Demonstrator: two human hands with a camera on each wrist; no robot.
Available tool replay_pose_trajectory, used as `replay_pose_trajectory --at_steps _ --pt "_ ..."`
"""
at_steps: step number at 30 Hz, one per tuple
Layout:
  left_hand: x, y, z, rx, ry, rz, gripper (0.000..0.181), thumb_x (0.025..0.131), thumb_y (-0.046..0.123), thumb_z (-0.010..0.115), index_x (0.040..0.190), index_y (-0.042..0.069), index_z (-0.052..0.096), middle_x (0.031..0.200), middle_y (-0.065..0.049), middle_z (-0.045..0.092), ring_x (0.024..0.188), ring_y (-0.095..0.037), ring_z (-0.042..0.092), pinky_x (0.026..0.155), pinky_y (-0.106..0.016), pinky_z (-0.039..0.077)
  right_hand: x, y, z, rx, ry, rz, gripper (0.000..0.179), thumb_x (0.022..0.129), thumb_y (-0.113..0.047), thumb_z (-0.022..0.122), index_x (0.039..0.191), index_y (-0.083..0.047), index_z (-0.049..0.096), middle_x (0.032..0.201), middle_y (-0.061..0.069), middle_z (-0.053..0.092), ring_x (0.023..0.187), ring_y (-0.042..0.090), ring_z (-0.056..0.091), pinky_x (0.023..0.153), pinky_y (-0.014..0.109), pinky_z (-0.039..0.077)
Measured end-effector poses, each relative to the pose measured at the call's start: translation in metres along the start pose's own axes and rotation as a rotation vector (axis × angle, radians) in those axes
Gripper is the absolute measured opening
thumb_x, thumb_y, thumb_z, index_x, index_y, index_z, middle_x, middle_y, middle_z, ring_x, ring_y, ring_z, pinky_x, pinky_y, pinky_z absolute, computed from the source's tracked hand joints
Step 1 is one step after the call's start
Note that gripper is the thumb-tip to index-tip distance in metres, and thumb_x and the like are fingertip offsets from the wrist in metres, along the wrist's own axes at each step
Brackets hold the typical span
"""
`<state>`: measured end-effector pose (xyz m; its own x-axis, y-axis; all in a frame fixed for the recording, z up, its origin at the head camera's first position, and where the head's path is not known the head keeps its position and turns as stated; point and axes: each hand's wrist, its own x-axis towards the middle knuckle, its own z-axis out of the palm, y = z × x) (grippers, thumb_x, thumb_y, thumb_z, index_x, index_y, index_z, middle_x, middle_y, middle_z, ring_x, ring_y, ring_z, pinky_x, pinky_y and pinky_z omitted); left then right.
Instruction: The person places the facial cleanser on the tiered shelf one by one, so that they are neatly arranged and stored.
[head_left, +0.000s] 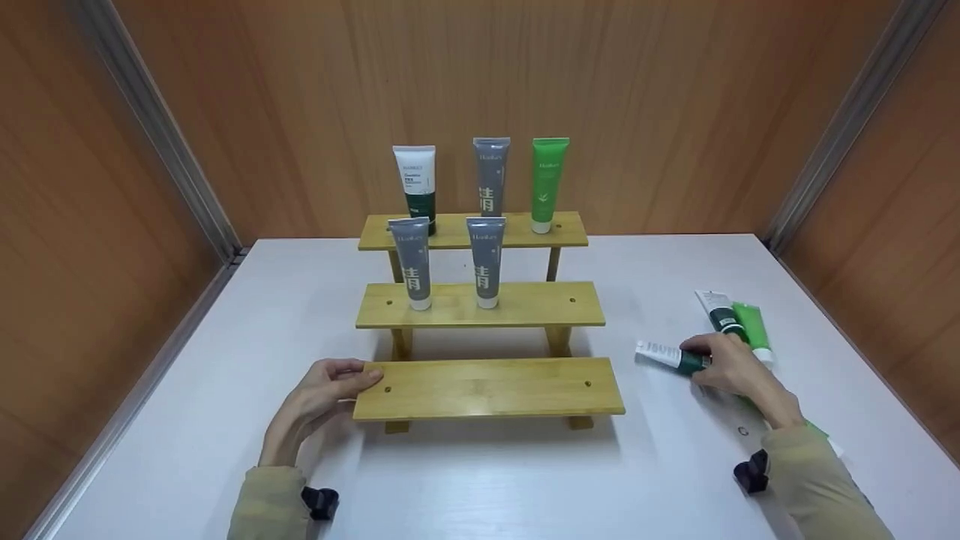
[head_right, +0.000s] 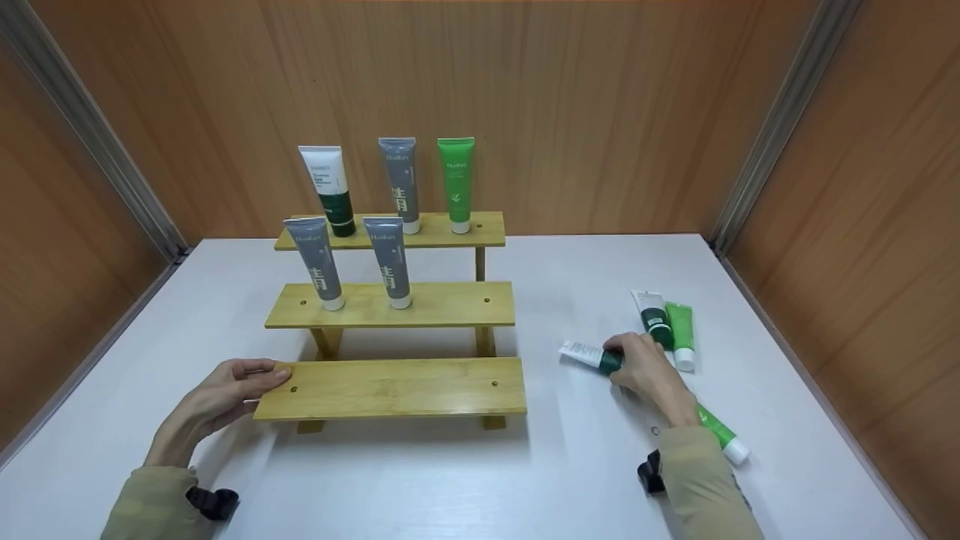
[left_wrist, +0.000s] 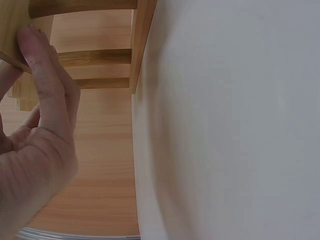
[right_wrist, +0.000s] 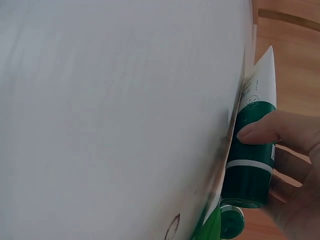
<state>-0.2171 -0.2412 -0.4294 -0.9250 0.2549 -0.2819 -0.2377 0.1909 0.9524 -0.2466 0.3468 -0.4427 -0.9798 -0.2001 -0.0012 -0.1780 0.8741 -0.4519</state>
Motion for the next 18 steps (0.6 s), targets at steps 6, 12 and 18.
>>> replay_pose_trajectory --at_steps 6,12,18 --pt "0.0 0.0 0.001 0.007 0.005 -0.001 0.054 0.094 0.028 0.072 0.128 -0.01 0.055 0.101 0.0 0.074 0.091 -0.011 0.071 0.08 -0.027 0.061 -0.001 -0.003 -0.004 0.006 0.018 -0.013 0.046 0.073 0.003 0.073 0.119 0.007 0.069 0.117 0.026 0.071 0.106 0.039 0.064 0.094 0.058 0.049" --pt "-0.001 0.0 0.001 0.009 0.0 0.006 0.056 0.095 0.028 0.072 0.13 -0.011 0.053 0.102 0.0 0.074 0.091 -0.011 0.072 0.08 -0.027 0.061 -0.002 -0.007 -0.006 0.037 0.046 -0.041 0.044 0.077 0.002 0.073 0.12 0.004 0.069 0.118 0.025 0.071 0.109 0.04 0.064 0.097 0.061 0.048" --pt "0.0 0.0 0.001 0.015 0.0 0.003 0.06 0.095 0.029 0.071 0.134 -0.012 0.051 0.103 0.0 0.075 0.093 -0.011 0.072 0.081 -0.027 0.061 -0.003 -0.016 -0.01 0.063 0.078 -0.058 0.039 0.08 0.002 0.07 0.119 0.001 0.071 0.115 0.021 0.072 0.105 0.035 0.064 0.095 0.055 0.05"
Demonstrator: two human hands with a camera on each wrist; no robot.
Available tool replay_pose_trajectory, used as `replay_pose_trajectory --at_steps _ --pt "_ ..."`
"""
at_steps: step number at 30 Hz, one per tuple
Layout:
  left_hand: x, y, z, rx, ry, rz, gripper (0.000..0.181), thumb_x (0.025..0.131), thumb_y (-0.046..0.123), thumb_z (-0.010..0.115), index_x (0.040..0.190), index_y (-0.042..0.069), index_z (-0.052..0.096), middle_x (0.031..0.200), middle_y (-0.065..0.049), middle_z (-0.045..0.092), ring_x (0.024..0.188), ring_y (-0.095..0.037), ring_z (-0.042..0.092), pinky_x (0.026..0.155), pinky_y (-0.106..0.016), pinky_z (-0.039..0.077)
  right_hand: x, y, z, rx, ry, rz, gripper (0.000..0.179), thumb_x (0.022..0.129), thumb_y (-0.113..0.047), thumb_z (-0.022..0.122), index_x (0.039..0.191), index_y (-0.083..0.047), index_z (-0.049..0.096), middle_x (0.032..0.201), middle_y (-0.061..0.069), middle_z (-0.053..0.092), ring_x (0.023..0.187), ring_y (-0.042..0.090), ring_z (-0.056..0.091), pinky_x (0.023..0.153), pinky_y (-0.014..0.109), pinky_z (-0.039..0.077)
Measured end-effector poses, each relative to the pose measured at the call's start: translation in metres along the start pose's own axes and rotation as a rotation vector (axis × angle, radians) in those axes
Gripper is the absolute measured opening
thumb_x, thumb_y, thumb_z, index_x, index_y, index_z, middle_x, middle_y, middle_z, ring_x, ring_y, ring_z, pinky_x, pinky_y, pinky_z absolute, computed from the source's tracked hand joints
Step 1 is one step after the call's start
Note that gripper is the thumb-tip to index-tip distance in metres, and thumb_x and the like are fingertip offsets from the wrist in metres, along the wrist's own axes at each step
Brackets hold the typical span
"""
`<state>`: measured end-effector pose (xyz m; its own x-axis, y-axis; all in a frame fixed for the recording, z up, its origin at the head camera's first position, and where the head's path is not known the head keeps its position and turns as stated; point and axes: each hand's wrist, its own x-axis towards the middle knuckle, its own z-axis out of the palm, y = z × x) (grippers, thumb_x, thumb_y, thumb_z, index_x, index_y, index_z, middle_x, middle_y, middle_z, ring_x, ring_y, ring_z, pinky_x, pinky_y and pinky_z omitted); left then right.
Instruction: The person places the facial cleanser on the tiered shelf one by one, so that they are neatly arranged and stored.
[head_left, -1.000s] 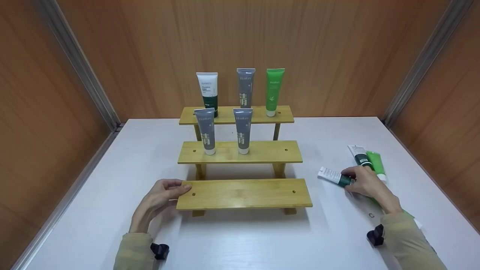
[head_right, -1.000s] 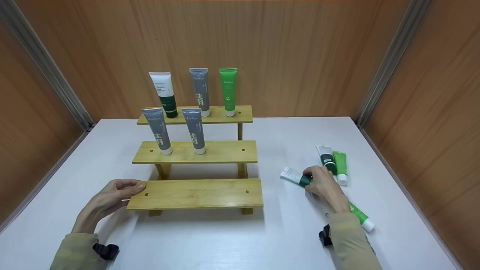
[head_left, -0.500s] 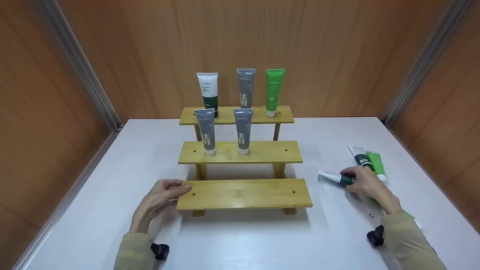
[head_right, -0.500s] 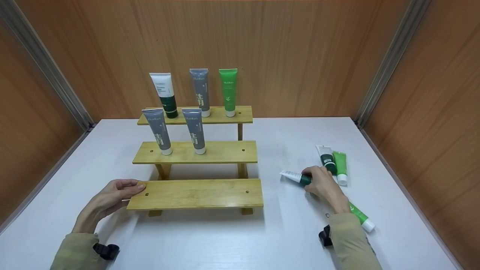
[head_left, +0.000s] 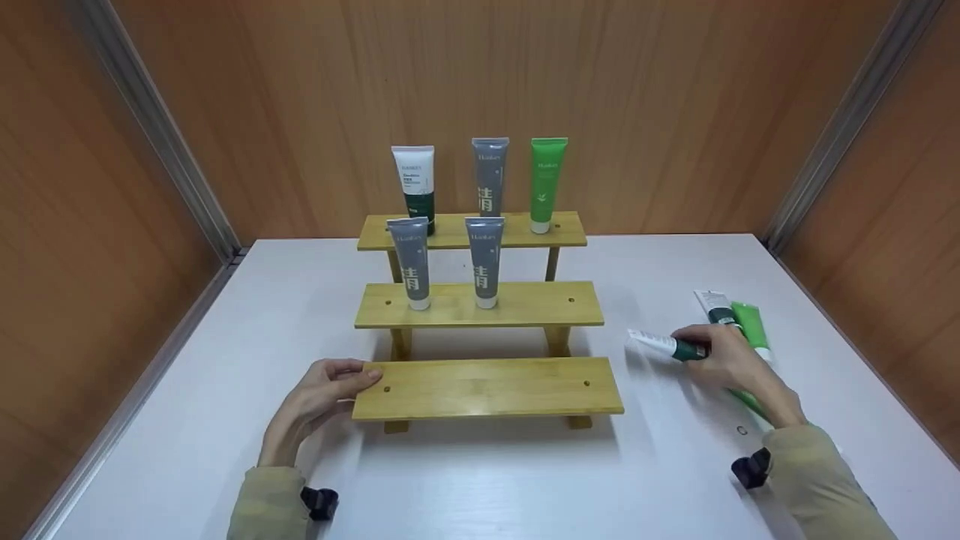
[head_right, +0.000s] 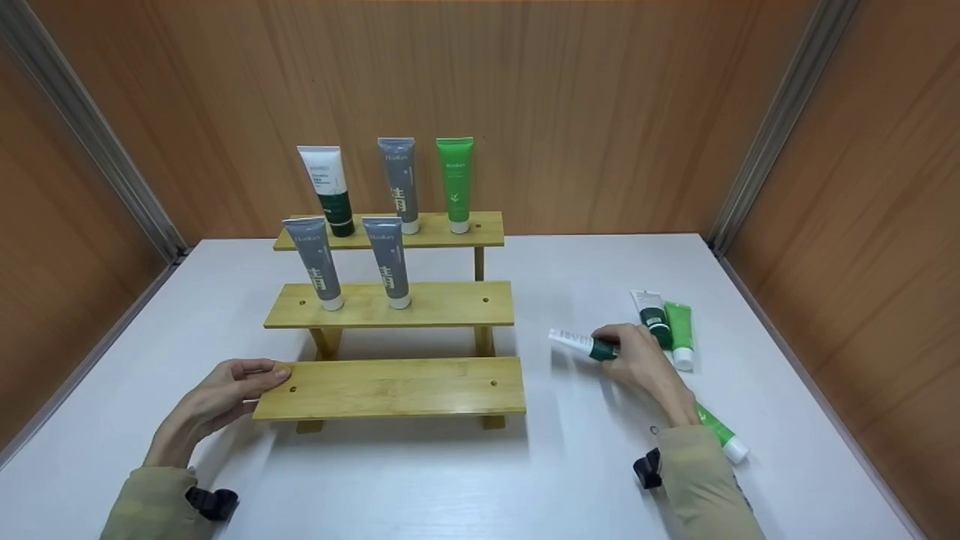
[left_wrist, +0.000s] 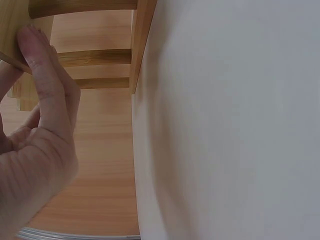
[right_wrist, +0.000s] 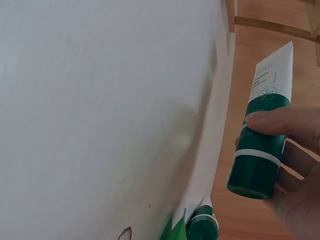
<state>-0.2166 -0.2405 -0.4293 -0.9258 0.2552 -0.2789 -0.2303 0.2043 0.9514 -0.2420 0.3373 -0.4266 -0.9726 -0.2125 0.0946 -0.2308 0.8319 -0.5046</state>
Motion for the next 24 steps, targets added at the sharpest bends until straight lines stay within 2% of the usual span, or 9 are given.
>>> replay_pose_trajectory --at_steps 4,11,16,18,21,24 --pt "0.001 0.0 0.0 0.003 0.008 -0.008 0.06 0.095 0.03 0.072 0.134 -0.011 0.052 0.104 -0.001 0.075 0.093 -0.011 0.072 0.082 -0.027 0.061 0.0 -0.007 -0.002 0.012 0.018 -0.017 0.038 0.082 0.002 0.072 0.12 0.001 0.07 0.116 0.021 0.072 0.103 0.034 0.063 0.093 0.052 0.049" --pt "0.001 0.0 0.001 0.002 0.008 -0.009 0.057 0.095 0.029 0.072 0.131 -0.01 0.054 0.103 0.0 0.074 0.093 -0.011 0.071 0.082 -0.027 0.061 0.0 -0.022 -0.007 0.071 0.07 -0.027 0.04 0.086 0.004 0.072 0.125 0.003 0.065 0.122 0.027 0.068 0.109 0.042 0.062 0.098 0.064 0.048" --pt "0.001 0.0 0.0 -0.01 -0.002 -0.003 0.055 0.095 0.029 0.071 0.131 -0.01 0.054 0.103 0.0 0.074 0.092 -0.011 0.071 0.081 -0.027 0.061 -0.001 -0.033 -0.009 0.124 0.107 -0.038 0.042 0.089 0.003 0.07 0.129 0.002 0.063 0.124 0.027 0.067 0.111 0.041 0.061 0.098 0.062 0.048" --pt "0.0 0.0 0.0 -0.015 -0.005 -0.002 0.053 0.095 0.028 0.071 0.13 -0.009 0.055 0.102 0.001 0.074 0.092 -0.011 0.072 0.081 -0.027 0.061 -0.001 -0.038 -0.01 0.156 0.118 -0.044 0.042 0.09 0.003 0.069 0.132 0.002 0.061 0.126 0.026 0.066 0.113 0.04 0.061 0.099 0.055 0.05" --pt "0.0 -0.001 -0.001 -0.021 -0.005 -0.001 0.052 0.095 0.027 0.071 0.129 -0.009 0.054 0.101 0.001 0.074 0.092 -0.011 0.072 0.08 -0.027 0.061 -0.001 -0.044 -0.011 0.223 0.129 -0.062 0.043 0.092 0.004 0.067 0.134 0.004 0.058 0.13 0.027 0.063 0.117 0.037 0.06 0.099 0.027 0.051" --pt "-0.001 -0.001 -0.001 -0.023 -0.006 0.0 0.054 0.095 0.028 0.071 0.131 -0.009 0.053 0.102 0.001 0.074 0.092 -0.011 0.072 0.081 -0.027 0.061 0.001 -0.052 -0.012 0.295 0.133 -0.072 0.044 0.094 0.004 0.064 0.137 0.004 0.055 0.133 0.026 0.06 0.117 0.026 0.059 0.093 0.005 0.043"
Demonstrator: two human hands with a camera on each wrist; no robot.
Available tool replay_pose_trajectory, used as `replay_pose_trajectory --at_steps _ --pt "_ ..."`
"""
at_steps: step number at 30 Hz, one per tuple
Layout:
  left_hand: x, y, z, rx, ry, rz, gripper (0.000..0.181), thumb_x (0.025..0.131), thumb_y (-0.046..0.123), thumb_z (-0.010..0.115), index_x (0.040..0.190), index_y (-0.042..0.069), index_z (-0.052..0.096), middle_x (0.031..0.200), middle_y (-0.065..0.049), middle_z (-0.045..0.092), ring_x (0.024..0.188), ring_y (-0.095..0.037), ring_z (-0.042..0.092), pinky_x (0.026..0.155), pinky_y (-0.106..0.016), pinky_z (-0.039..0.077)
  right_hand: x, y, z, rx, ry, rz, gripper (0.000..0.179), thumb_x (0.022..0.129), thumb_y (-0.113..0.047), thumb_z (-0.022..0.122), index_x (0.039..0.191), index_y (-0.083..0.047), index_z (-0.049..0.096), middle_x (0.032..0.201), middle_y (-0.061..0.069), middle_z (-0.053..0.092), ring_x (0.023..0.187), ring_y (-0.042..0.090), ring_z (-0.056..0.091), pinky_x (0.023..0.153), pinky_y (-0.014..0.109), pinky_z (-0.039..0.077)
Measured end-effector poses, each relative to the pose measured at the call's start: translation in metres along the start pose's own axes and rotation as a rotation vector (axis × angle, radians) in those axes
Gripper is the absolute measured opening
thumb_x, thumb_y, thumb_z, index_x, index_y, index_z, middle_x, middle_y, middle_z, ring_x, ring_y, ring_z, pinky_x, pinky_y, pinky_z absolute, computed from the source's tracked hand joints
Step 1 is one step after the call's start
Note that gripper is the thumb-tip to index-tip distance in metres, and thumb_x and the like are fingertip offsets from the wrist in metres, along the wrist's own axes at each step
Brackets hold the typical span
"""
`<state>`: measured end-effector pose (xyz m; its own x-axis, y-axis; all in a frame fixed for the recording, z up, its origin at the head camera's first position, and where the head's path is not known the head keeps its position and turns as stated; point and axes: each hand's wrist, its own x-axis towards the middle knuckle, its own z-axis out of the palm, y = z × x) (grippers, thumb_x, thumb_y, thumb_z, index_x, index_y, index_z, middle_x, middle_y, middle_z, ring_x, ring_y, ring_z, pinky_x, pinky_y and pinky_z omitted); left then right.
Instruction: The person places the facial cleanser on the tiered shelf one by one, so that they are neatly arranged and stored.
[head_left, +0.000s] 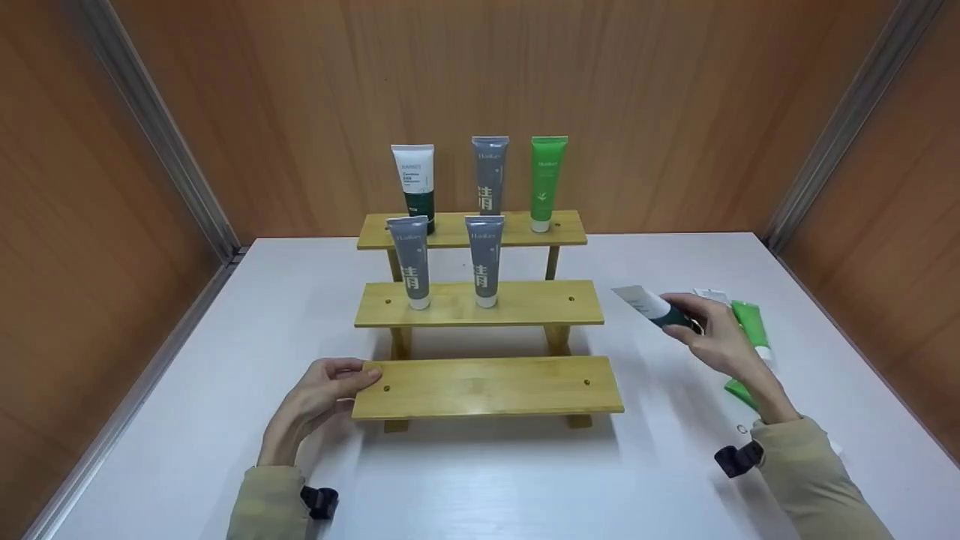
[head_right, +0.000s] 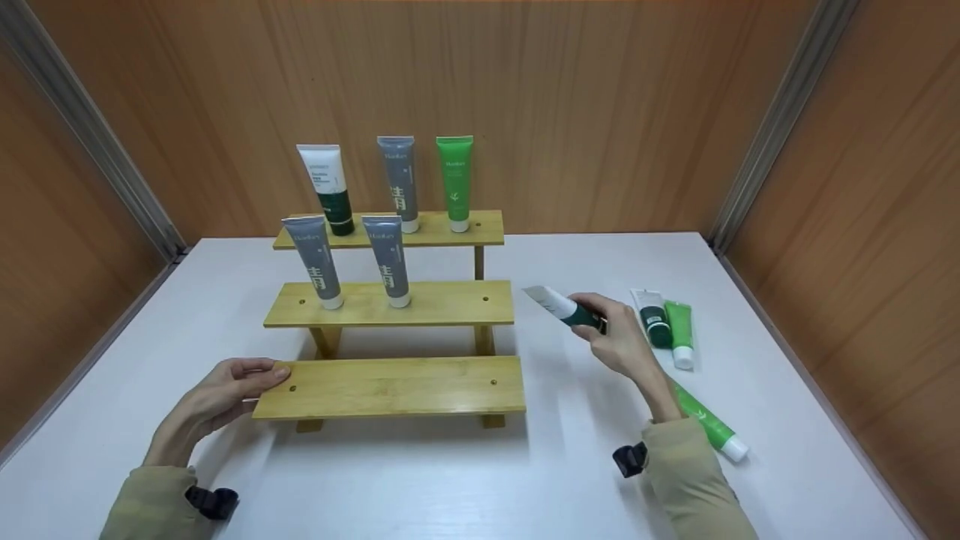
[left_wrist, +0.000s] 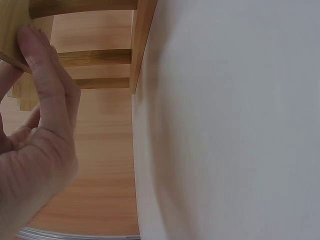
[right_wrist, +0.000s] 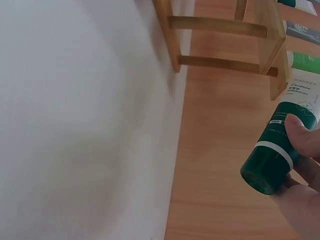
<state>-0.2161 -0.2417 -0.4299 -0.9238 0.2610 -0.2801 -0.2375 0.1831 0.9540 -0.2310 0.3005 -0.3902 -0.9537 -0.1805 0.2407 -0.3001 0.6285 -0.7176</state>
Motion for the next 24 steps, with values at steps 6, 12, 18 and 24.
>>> replay_pose_trajectory --at_steps 6,12,18,24 --pt "0.0 0.0 0.0 0.006 0.002 0.0 0.054 0.096 0.028 0.071 0.13 -0.009 0.054 0.103 0.001 0.074 0.093 -0.011 0.072 0.082 -0.028 0.061 0.005 -0.019 0.004 0.121 0.011 0.013 0.048 0.096 0.001 0.063 0.143 0.002 0.05 0.137 0.024 0.057 0.109 0.014 0.057 0.086 0.007 0.05" --pt "0.0 0.001 0.0 0.016 -0.003 -0.001 0.052 0.096 0.029 0.07 0.129 -0.009 0.055 0.103 0.001 0.074 0.094 -0.011 0.071 0.082 -0.027 0.061 0.013 -0.039 0.008 0.229 0.044 0.027 0.052 0.099 -0.002 0.061 0.147 0.001 0.044 0.143 0.023 0.054 0.111 -0.001 0.057 0.093 0.006 0.048" --pt "0.0 0.001 0.0 0.004 0.001 -0.004 0.052 0.096 0.028 0.071 0.129 -0.009 0.055 0.102 0.001 0.074 0.094 -0.011 0.071 0.082 -0.027 0.061 0.022 -0.056 0.015 0.3 0.059 0.013 0.055 0.099 -0.005 0.062 0.149 0.0 0.042 0.146 0.02 0.053 0.116 0.001 0.056 0.098 0.006 0.046" --pt "0.0 0.001 0.0 0.004 -0.002 0.001 0.055 0.096 0.027 0.07 0.131 -0.011 0.052 0.103 0.001 0.074 0.094 -0.011 0.071 0.083 -0.027 0.061 0.032 -0.069 0.022 0.333 0.034 -0.02 0.057 0.097 -0.002 0.064 0.149 0.0 0.041 0.147 0.019 0.051 0.124 0.019 0.058 0.099 0.013 0.05"
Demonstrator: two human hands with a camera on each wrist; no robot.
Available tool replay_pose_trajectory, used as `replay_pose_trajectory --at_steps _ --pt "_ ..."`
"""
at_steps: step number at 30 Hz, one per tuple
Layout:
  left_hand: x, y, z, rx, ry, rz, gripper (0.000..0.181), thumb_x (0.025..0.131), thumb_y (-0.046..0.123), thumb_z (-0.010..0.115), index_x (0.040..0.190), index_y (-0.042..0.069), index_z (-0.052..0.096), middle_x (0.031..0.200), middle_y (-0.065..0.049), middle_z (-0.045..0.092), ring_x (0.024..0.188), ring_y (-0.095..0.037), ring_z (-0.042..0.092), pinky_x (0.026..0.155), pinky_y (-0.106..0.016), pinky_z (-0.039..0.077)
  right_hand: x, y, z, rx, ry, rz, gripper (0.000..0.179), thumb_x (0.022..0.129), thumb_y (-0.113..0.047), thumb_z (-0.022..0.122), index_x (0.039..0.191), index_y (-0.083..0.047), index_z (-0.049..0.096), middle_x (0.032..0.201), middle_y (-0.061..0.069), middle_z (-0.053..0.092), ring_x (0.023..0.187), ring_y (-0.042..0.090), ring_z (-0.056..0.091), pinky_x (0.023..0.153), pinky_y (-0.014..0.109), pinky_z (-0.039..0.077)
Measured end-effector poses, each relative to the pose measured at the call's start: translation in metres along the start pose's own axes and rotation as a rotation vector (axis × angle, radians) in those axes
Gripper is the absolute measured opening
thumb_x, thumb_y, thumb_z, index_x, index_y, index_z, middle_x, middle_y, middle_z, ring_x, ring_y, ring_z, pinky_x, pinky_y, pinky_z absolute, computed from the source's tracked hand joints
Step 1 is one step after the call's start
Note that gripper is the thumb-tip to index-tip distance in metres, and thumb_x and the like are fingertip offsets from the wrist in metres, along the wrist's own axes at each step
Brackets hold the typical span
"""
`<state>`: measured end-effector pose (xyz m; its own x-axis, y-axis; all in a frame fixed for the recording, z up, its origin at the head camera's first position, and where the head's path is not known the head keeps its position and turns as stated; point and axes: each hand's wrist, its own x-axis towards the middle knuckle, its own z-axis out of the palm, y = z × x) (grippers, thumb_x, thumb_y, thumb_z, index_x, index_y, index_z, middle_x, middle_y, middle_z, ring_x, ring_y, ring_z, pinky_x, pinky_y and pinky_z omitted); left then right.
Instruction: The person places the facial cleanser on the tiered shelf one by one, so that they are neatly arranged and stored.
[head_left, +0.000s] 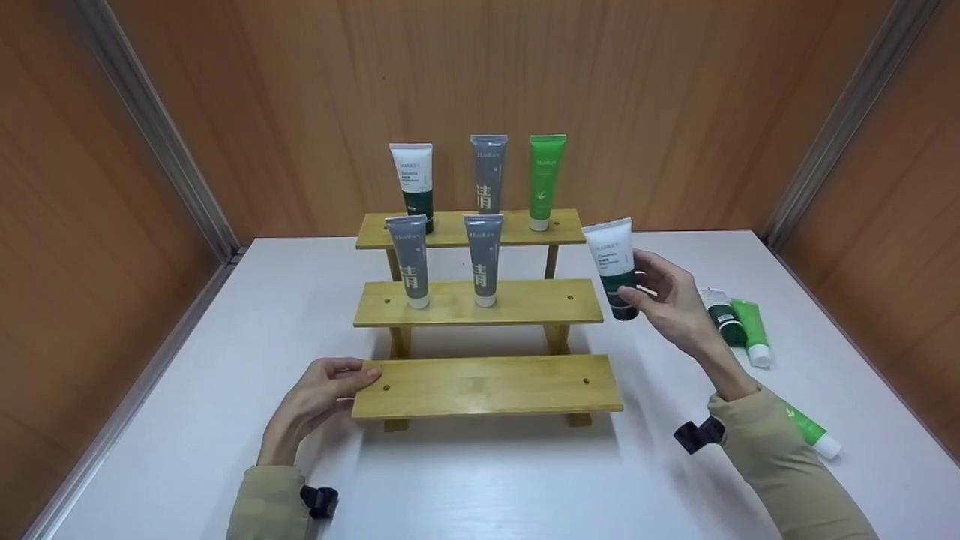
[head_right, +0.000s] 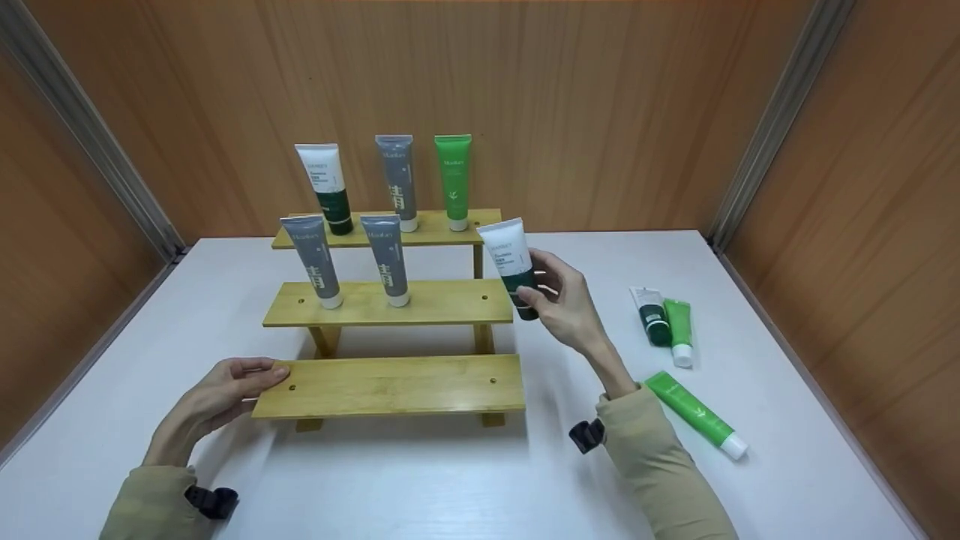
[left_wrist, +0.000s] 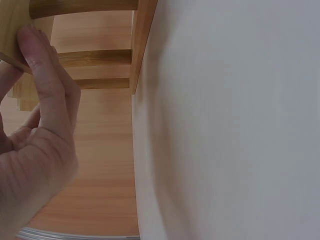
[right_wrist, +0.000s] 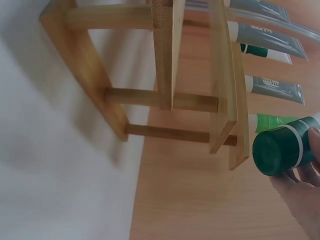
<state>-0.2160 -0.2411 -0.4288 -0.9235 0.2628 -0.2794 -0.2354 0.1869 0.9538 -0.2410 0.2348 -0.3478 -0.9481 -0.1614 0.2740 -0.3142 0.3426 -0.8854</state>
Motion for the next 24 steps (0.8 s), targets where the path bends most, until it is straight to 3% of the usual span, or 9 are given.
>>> replay_pose_trajectory --at_steps 4,11,24 --pt "0.0 0.0 0.0 0.012 0.004 0.001 0.058 0.096 0.028 0.07 0.133 -0.012 0.051 0.104 0.0 0.074 0.094 -0.011 0.071 0.082 -0.028 0.061 0.006 -0.006 0.007 0.019 -0.02 -0.011 0.059 0.096 0.0 0.064 0.15 0.001 0.04 0.149 0.019 0.049 0.131 0.032 0.054 0.105 0.023 0.051" --pt "0.001 0.0 0.001 0.022 0.026 -0.021 0.06 0.095 0.03 0.072 0.134 -0.011 0.051 0.106 -0.001 0.074 0.095 -0.011 0.071 0.083 -0.028 0.061 0.015 -0.011 0.019 0.073 -0.082 -0.012 0.063 0.094 0.005 0.063 0.151 0.002 0.034 0.149 0.022 0.045 0.139 0.04 0.048 0.116 0.053 0.04" --pt "0.001 0.0 0.003 0.027 0.052 -0.029 0.063 0.094 0.031 0.072 0.136 -0.01 0.051 0.11 -0.004 0.074 0.096 -0.012 0.071 0.084 -0.029 0.061 0.029 -0.01 0.037 0.106 -0.129 -0.054 0.06 0.093 0.01 0.061 0.148 0.005 0.038 0.146 0.025 0.048 0.138 0.04 0.049 0.116 0.054 0.04"
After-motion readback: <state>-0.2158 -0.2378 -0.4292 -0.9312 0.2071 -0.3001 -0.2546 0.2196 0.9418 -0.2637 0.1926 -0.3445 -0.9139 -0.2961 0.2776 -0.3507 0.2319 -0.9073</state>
